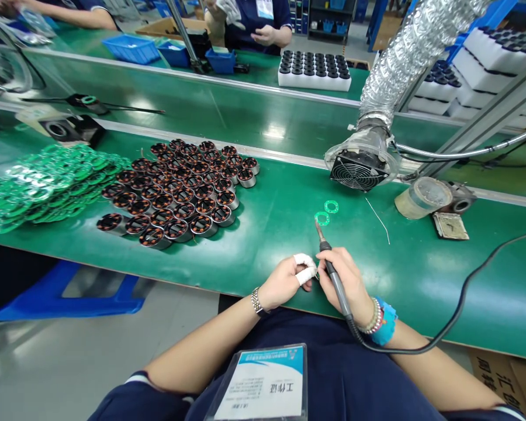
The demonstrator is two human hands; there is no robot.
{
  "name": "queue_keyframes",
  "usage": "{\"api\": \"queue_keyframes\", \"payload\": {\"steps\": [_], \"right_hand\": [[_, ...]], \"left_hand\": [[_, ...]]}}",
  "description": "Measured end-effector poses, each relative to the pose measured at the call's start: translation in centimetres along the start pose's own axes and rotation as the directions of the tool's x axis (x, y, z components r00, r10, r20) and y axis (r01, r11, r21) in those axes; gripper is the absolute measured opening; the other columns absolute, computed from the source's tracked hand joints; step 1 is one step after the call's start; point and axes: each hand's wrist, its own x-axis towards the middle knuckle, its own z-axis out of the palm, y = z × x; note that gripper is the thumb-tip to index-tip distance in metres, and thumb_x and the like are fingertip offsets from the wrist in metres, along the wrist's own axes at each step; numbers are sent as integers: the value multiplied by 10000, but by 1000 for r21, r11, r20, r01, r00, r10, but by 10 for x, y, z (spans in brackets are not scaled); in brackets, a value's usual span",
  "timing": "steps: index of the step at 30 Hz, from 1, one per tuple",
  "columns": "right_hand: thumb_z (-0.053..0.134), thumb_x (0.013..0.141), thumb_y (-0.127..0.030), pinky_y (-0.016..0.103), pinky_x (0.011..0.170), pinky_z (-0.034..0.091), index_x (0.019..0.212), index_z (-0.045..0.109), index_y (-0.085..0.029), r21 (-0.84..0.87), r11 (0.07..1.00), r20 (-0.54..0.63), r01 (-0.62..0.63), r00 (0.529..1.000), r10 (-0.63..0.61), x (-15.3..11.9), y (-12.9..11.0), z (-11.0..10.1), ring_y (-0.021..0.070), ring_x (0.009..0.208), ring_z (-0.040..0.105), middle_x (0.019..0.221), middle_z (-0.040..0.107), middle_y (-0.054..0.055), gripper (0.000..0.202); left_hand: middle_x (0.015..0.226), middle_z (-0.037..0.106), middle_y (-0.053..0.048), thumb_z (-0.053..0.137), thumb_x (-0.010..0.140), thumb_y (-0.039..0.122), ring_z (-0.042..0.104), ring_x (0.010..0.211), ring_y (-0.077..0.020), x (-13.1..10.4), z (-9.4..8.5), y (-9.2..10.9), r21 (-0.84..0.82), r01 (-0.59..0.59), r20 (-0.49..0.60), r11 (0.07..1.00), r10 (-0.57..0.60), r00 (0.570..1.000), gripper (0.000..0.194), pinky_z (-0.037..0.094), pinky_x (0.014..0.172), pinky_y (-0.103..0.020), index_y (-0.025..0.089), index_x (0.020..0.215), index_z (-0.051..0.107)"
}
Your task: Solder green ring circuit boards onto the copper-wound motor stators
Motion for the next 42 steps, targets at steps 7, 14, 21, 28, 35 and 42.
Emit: {"api": "queue_keyframes", "payload": {"steps": [7,14,21,28,35,42], "right_hand": [[532,827,-142,302,663,474,955,595,-218,41,999,-46,-26,999,28,-6,-1,-35,161,736,564,771,590,37,161],[571,800,-141,309,606,480,1003,643,-196,139,990,31,-9,1000,4,-17,-4,-63,163,681,581,767,648,50,222],[573,795,-108,293,606,480,949,659,-188,184,982,103,-48,994,29,-16,-2,-58,147,684,581,783,667,48,195],[566,795,-97,287,589,478,939,664,-171,195,981,116,-21,993,-2,-16,-6,-60,141,662,570,750,654,49,189],[521,845,-124,284,714,520,1087,568,-205,140,989,145,41,988,-62,-12,6,-54,149,800,624,854,663,45,259],[534,853,-184,345,872,496,1163,465,-214,39,996,308,75,948,-83,-3,24,-28,188,1020,583,1112,605,91,318]], "left_hand": [[639,621,-28,612,751,340,604,587,-115,0,-6,3,-43,72,4,996,-72,997,229,487,612,-250,124,743,537],[651,627,-31,646,717,285,608,622,-120,3,-9,4,-56,88,29,995,-86,996,194,487,651,-264,122,717,540],[647,623,-22,621,709,247,615,634,-128,5,-10,1,-38,93,9,995,-93,996,140,483,668,-274,129,719,547],[633,625,-18,603,709,224,614,623,-127,4,-8,2,-21,88,-6,996,-88,996,107,475,651,-260,133,712,547],[618,613,-12,597,708,197,601,601,-114,5,-6,4,-24,76,-9,997,-76,997,88,467,628,-243,128,708,543],[741,643,-33,579,782,292,634,684,-136,-3,-12,-2,-1,35,-29,999,-35,999,154,499,685,-283,145,820,557]]}}
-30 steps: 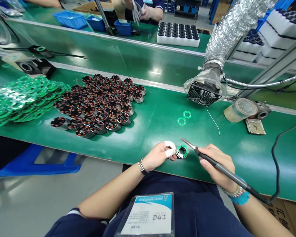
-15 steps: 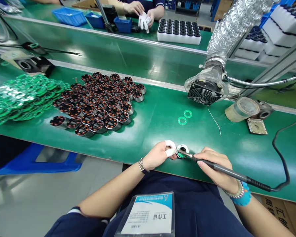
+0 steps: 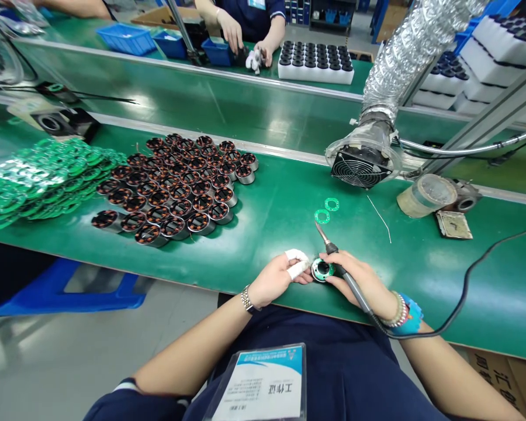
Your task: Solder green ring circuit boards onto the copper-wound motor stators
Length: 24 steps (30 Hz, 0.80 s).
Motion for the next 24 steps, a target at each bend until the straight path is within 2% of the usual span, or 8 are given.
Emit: {"api": "queue_keyframes", "payload": {"steps": [4,6,10,13,15,19,22,24], "right_hand": [[556,841,-199,339,835,501,1161,474,-214,-16,998,-97,-65,993,63,-5,-1,8,187,956,590,1045,608,85,331],[563,836,-196,336,828,501,1163,471,-215,-18,997,-132,-77,988,74,-7,-2,12,188,950,585,1041,605,84,341],[578,818,-172,331,815,504,1172,458,-208,-23,997,-178,-75,982,70,-10,-3,18,188,932,582,1047,601,89,375],[586,808,-159,357,878,479,1177,447,-208,-18,999,-210,-48,977,44,-12,-6,18,206,1022,554,1117,586,101,397],[580,806,-146,361,879,475,1146,471,-214,-15,999,-234,-30,972,26,-12,-10,16,207,1022,550,1086,599,89,363],[538,814,-117,330,772,495,1018,540,-218,-22,1000,-266,3,964,-9,-8,-17,14,183,871,569,906,612,51,229],[509,815,-108,327,730,495,988,542,-211,-22,999,-256,39,966,-43,-3,-20,17,179,822,558,860,604,51,204],[499,809,-95,336,718,493,987,537,-208,-26,999,-250,40,967,-46,-1,-21,21,183,798,546,831,598,52,214]], "left_hand": [[819,683,-51,618,761,254,636,783,-164,-7,-8,-4,318,-139,21,938,140,990,124,487,774,-305,160,835,650],[827,693,-47,640,742,240,632,795,-165,-8,-8,-1,385,-211,39,899,212,976,100,480,780,-291,169,798,683],[810,671,-37,662,716,240,613,748,-145,-3,2,6,270,-239,72,933,228,971,100,481,705,-254,164,775,688],[724,606,-12,674,681,225,558,634,-106,1,11,10,146,-176,73,974,167,983,94,450,611,-232,141,701,637],[661,556,11,674,663,210,508,575,-83,2,14,11,89,-132,64,987,126,990,117,420,572,-222,134,660,586],[637,520,27,679,630,193,472,570,-76,1,15,11,71,-130,40,989,127,991,153,388,559,-215,133,637,538],[640,522,28,686,625,208,473,572,-76,-1,14,11,81,-136,24,987,134,991,165,385,555,-213,134,634,538],[632,536,25,681,644,232,486,558,-78,-3,14,12,81,-101,25,992,99,995,164,400,555,-217,133,651,550]]}}
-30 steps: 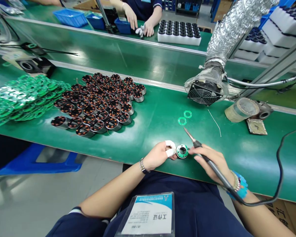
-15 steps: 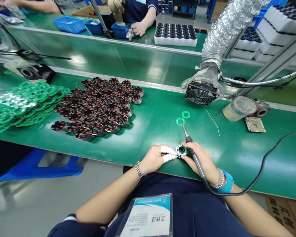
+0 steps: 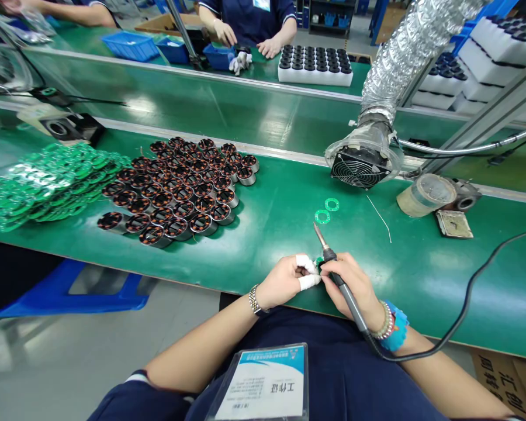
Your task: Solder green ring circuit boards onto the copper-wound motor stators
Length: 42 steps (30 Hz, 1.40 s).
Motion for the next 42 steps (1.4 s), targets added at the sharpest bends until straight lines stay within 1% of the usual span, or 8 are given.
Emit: {"api": "queue_keyframes", "payload": {"steps": [6,10,15,17,23,33,39,42], "right_hand": [[502,811,-105,362,736,489,999,546,-210,-7,999,-20,-37,999,37,0,-3,-1,200,837,552,840,606,61,219],[535,800,-85,315,661,481,946,588,-209,13,998,-90,-59,994,60,-3,-5,-21,174,746,559,786,619,46,198],[575,776,-91,309,593,477,1079,597,-192,53,999,-47,-1,999,3,-11,-11,-45,160,655,554,731,622,43,321],[571,769,-87,321,588,480,1053,615,-188,78,997,-31,0,1000,2,-14,-12,-49,165,652,558,723,624,50,305],[554,764,-72,325,574,482,993,637,-176,140,989,33,-37,999,32,-19,-14,-48,167,645,560,694,623,52,264],[546,772,-91,312,559,482,987,646,-174,135,990,50,-29,999,22,-16,-15,-48,165,636,561,672,615,49,251],[564,757,-60,323,575,477,1004,644,-185,122,991,-29,-47,998,51,-19,-13,-60,165,635,565,699,623,46,289],[578,771,-110,331,600,483,982,654,-203,22,994,-151,-109,982,111,-21,-1,-73,172,647,583,728,642,43,243]], "left_hand": [[635,603,-7,641,708,292,580,587,-110,-6,-1,-4,-59,128,-41,990,-131,991,177,475,599,-241,132,740,573],[625,610,-18,616,728,268,565,543,-92,-5,-2,-7,-31,162,-64,986,-164,984,156,468,565,-222,123,745,563],[609,588,-6,616,722,256,568,558,-100,-4,-1,-7,-5,155,-66,988,-155,986,143,465,542,-214,126,721,557],[600,586,-3,615,723,257,561,542,-95,-4,0,-8,8,155,-73,988,-154,985,142,461,538,-213,127,714,559],[579,594,1,632,712,266,558,515,-93,-4,0,-8,11,162,-94,987,-160,983,151,453,522,-209,132,699,563],[577,602,0,638,709,275,557,494,-87,-3,0,-10,-10,170,-100,985,-170,980,165,449,503,-202,132,700,556],[575,595,-1,622,712,260,543,487,-83,-2,1,-7,-5,191,-102,982,-190,976,146,442,498,-199,132,703,551],[589,599,-7,611,725,287,535,481,-81,-4,1,-8,38,188,-101,981,-184,978,169,435,503,-204,132,710,546]]}}
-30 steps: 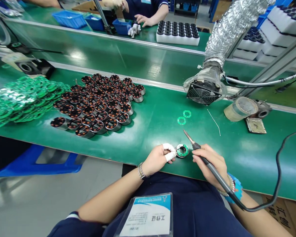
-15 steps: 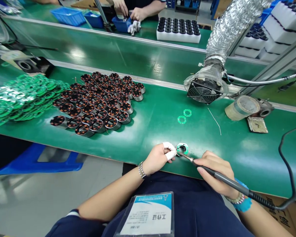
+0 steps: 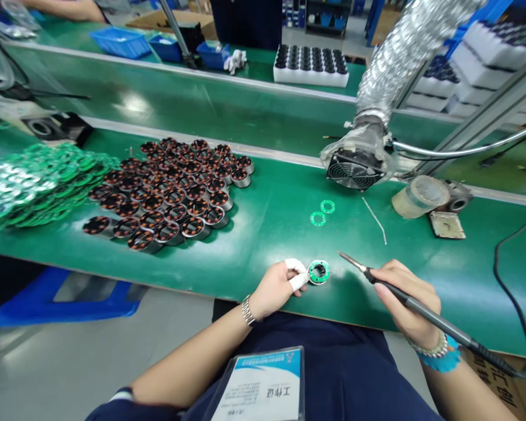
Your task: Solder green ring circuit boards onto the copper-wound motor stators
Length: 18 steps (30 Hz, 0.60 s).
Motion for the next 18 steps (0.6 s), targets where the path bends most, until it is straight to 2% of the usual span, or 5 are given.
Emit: {"api": "queue_keyframes", "payload": {"steps": [4,7,12,15,18], "right_hand": [[573,809,-245,354,720,503,971,653,-210,-253,952,-317,-172,945,86,13,42,-24,197,782,622,891,680,65,184],[560,821,-299,386,820,488,1005,643,-183,-422,872,-502,-247,865,2,27,83,-46,217,891,620,944,677,87,233],[515,847,-326,354,790,506,1072,616,-158,-458,837,-496,-301,867,41,36,123,-62,196,831,642,944,680,91,298],[516,852,-341,307,671,519,1118,597,-169,-370,851,-539,-374,832,131,30,124,-59,161,634,642,803,687,58,327],[554,829,-367,310,651,516,1082,626,-168,-348,846,-605,-405,786,128,24,122,-56,175,617,651,757,689,56,330]], "left_hand": [[614,586,0,598,744,339,552,516,-96,-3,-2,-1,29,-33,2,999,33,999,209,451,539,-225,147,774,520],[662,564,19,647,708,348,540,513,-106,-4,-3,1,126,-109,24,986,107,994,448,447,527,-238,177,1084,475],[951,613,-66,720,613,265,589,668,-180,3,-1,10,565,-331,141,756,307,941,726,473,652,-308,251,1281,435],[950,639,-64,665,669,265,615,759,-213,29,-11,28,656,-377,188,654,342,921,664,469,710,-313,239,1290,434],[751,640,-25,642,702,343,583,559,-174,88,-36,65,717,-284,50,637,359,932,727,454,599,-286,182,1345,343]]}}
